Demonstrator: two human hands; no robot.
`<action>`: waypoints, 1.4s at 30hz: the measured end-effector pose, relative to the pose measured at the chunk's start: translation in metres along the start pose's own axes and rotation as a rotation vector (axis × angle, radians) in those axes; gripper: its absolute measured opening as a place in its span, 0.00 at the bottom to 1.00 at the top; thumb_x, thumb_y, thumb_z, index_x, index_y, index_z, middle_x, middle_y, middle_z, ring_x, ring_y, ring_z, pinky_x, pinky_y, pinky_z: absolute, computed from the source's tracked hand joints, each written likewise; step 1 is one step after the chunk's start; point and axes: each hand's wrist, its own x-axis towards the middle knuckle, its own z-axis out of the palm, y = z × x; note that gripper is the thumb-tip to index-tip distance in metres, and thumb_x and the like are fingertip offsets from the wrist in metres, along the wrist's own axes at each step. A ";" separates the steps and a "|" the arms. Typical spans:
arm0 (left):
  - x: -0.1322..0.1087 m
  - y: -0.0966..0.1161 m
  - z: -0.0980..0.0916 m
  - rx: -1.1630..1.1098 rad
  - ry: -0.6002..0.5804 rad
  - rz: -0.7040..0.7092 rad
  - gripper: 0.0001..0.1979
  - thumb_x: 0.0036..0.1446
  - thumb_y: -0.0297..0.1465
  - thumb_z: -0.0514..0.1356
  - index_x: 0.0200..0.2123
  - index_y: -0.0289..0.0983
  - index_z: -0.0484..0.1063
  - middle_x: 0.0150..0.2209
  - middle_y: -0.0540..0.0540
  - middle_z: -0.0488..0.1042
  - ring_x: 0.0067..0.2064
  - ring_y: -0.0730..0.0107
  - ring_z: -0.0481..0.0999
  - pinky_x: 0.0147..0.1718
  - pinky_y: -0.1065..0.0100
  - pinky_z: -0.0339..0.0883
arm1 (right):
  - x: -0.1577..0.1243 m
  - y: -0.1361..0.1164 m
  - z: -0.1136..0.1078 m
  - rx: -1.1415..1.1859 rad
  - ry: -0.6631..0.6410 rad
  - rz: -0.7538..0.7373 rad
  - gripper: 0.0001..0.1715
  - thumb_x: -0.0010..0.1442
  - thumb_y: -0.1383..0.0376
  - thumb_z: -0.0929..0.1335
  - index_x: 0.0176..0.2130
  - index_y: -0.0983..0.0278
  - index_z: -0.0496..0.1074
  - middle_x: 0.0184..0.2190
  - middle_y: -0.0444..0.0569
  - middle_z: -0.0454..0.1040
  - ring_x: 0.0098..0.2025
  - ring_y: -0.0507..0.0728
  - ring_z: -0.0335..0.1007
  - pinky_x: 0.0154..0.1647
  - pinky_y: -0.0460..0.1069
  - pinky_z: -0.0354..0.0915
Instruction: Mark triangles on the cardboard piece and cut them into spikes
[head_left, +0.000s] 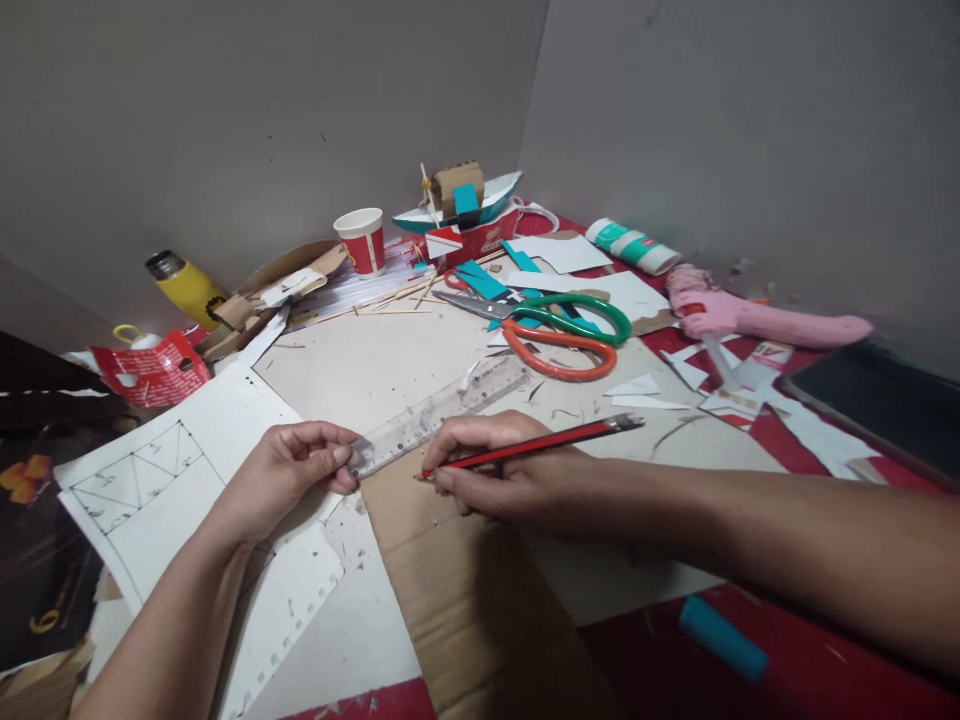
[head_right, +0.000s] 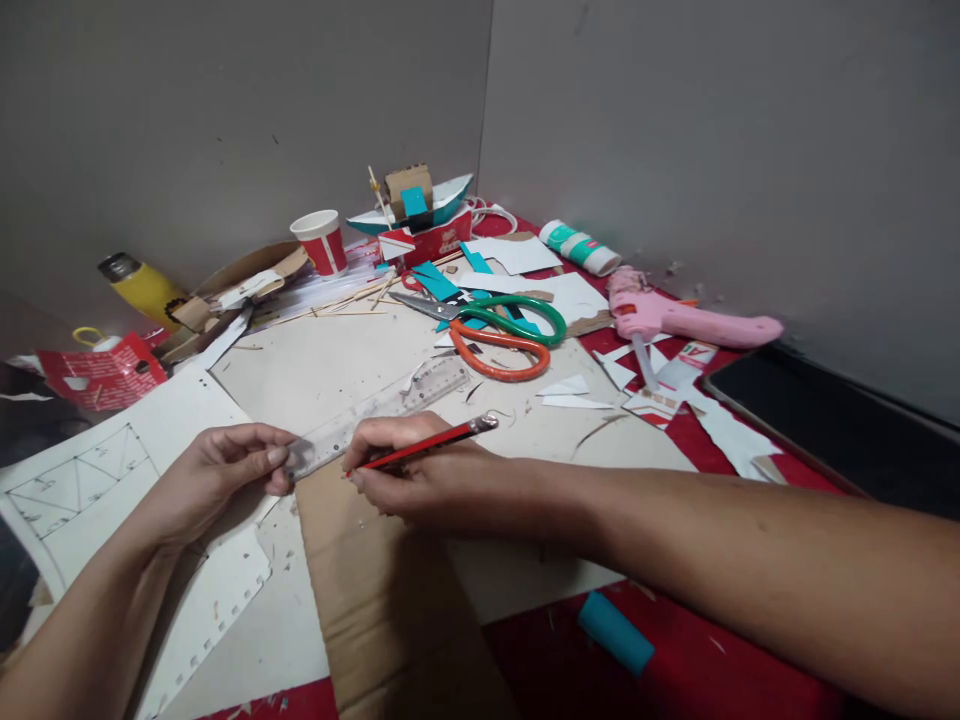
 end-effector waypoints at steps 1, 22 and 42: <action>0.000 0.000 0.000 -0.007 0.007 -0.001 0.09 0.52 0.30 0.68 0.36 0.33 0.79 0.25 0.47 0.77 0.26 0.77 0.72 0.30 0.73 0.64 | 0.000 0.000 0.000 0.001 0.003 0.003 0.07 0.57 0.71 0.64 0.34 0.65 0.72 0.24 0.42 0.72 0.24 0.49 0.67 0.24 0.43 0.61; 0.000 -0.001 -0.003 0.037 -0.004 -0.029 0.11 0.51 0.32 0.69 0.37 0.32 0.79 0.24 0.47 0.78 0.26 0.78 0.72 0.29 0.75 0.65 | 0.001 -0.004 -0.001 -0.033 -0.015 0.078 0.14 0.56 0.71 0.63 0.38 0.67 0.77 0.31 0.49 0.79 0.31 0.53 0.74 0.30 0.45 0.67; 0.003 -0.005 0.000 0.075 0.021 0.004 0.07 0.49 0.29 0.67 0.33 0.33 0.78 0.22 0.50 0.77 0.24 0.77 0.73 0.28 0.74 0.65 | 0.007 -0.030 0.003 0.312 0.092 0.458 0.06 0.53 0.65 0.68 0.33 0.66 0.72 0.22 0.46 0.73 0.21 0.49 0.67 0.19 0.43 0.65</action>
